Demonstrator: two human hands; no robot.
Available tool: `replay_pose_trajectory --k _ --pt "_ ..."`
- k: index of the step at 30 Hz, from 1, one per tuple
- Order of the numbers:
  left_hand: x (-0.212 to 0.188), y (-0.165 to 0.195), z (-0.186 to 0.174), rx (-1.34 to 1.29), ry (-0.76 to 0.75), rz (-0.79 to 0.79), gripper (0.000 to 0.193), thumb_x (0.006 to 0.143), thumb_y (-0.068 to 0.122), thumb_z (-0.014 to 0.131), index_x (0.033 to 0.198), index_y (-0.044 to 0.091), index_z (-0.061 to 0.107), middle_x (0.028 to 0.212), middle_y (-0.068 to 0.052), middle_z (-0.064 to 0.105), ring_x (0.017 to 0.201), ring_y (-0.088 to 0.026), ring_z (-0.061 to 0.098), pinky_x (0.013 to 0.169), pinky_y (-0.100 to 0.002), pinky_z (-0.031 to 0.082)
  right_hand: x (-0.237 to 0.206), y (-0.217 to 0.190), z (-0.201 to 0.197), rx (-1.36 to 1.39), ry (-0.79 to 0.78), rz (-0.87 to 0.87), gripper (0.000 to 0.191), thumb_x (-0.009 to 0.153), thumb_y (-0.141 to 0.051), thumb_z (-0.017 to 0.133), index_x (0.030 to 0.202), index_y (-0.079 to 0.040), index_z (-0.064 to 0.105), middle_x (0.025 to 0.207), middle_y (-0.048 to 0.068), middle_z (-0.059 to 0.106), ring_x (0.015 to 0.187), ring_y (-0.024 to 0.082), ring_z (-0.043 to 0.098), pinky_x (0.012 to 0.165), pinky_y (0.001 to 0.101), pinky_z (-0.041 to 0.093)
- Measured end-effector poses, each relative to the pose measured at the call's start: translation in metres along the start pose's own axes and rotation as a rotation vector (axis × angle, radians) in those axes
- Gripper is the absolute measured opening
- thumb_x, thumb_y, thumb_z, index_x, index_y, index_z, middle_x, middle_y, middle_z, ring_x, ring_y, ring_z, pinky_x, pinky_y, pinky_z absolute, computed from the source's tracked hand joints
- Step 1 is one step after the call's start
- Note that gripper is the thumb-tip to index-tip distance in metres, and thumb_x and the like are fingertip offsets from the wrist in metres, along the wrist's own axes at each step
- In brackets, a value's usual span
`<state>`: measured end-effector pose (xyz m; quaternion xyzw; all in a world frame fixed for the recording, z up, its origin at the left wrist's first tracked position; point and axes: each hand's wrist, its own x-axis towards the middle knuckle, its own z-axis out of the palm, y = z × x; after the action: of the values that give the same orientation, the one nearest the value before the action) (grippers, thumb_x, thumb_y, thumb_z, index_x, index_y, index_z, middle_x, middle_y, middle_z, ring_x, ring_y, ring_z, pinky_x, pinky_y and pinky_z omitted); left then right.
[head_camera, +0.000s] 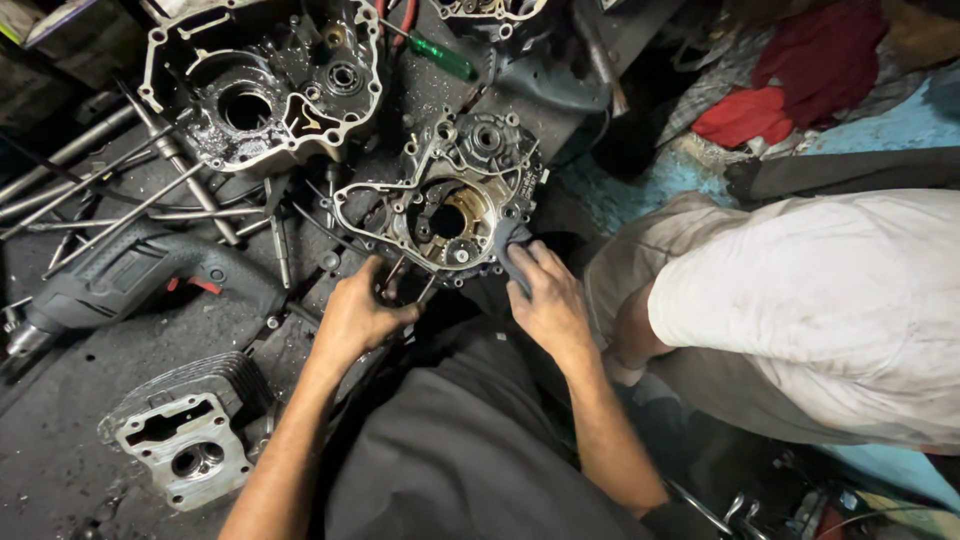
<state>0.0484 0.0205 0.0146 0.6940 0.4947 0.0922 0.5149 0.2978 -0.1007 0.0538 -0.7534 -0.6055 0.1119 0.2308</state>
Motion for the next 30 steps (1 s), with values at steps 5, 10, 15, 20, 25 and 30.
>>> replay_pose_trajectory --k 5,10,15,20,25,30 --pt "0.004 0.002 -0.005 -0.043 -0.059 -0.070 0.077 0.061 0.024 0.087 0.129 -0.001 0.062 0.102 -0.023 0.076 0.089 -0.034 0.077 0.085 -0.041 0.057 -0.005 -0.006 -0.003 0.052 -0.101 -0.009 0.046 0.082 -0.011 0.074 0.127 -0.007 0.068 0.130 0.025 0.066 0.119 0.041 0.064 0.105 0.0452 0.052" --pt "0.007 0.006 -0.009 -0.063 -0.060 -0.092 0.078 0.061 0.023 0.089 0.130 0.000 0.061 0.104 -0.022 0.076 0.096 -0.034 0.075 0.090 -0.040 0.056 -0.007 0.008 -0.024 0.095 -0.163 0.130 0.046 0.081 -0.013 0.074 0.127 -0.008 0.069 0.129 0.025 0.067 0.117 0.040 0.066 0.100 0.0432 0.053" --pt "0.010 0.007 -0.013 -0.072 -0.034 -0.040 0.085 0.060 0.021 0.090 0.133 -0.004 0.056 0.111 -0.026 0.072 0.105 -0.035 0.073 0.094 -0.040 0.054 -0.002 0.039 -0.039 0.535 -0.150 0.394 0.039 0.091 -0.015 0.068 0.128 -0.001 0.063 0.117 0.026 0.070 0.108 0.039 0.065 0.093 0.0394 0.053" --pt "0.008 0.010 -0.012 -0.031 -0.028 -0.028 0.076 0.062 0.019 0.088 0.130 -0.001 0.062 0.110 -0.025 0.074 0.107 -0.039 0.071 0.094 -0.043 0.053 0.010 0.034 -0.018 0.393 -0.023 0.299 0.032 0.104 -0.022 0.066 0.125 0.002 0.067 0.123 0.021 0.074 0.118 0.030 0.071 0.102 0.0355 0.053" --pt "-0.003 0.019 -0.017 0.192 0.066 0.145 0.084 0.071 0.036 0.087 0.137 -0.004 0.053 0.127 -0.030 0.064 0.105 -0.047 0.067 0.088 -0.050 0.055 0.027 0.010 0.005 0.318 0.058 0.196 0.041 0.097 -0.018 0.074 0.130 0.004 0.061 0.128 0.024 0.069 0.120 0.033 0.070 0.101 0.0382 0.055" --pt "-0.014 0.023 -0.022 0.395 -0.008 -0.020 0.094 0.074 0.048 0.083 0.143 -0.004 0.045 0.134 -0.028 0.059 0.097 -0.048 0.068 0.079 -0.054 0.056 0.035 0.015 -0.002 0.058 0.167 0.018 0.058 0.089 -0.014 0.081 0.137 0.007 0.056 0.138 0.035 0.054 0.127 0.053 0.055 0.104 0.0486 0.048"
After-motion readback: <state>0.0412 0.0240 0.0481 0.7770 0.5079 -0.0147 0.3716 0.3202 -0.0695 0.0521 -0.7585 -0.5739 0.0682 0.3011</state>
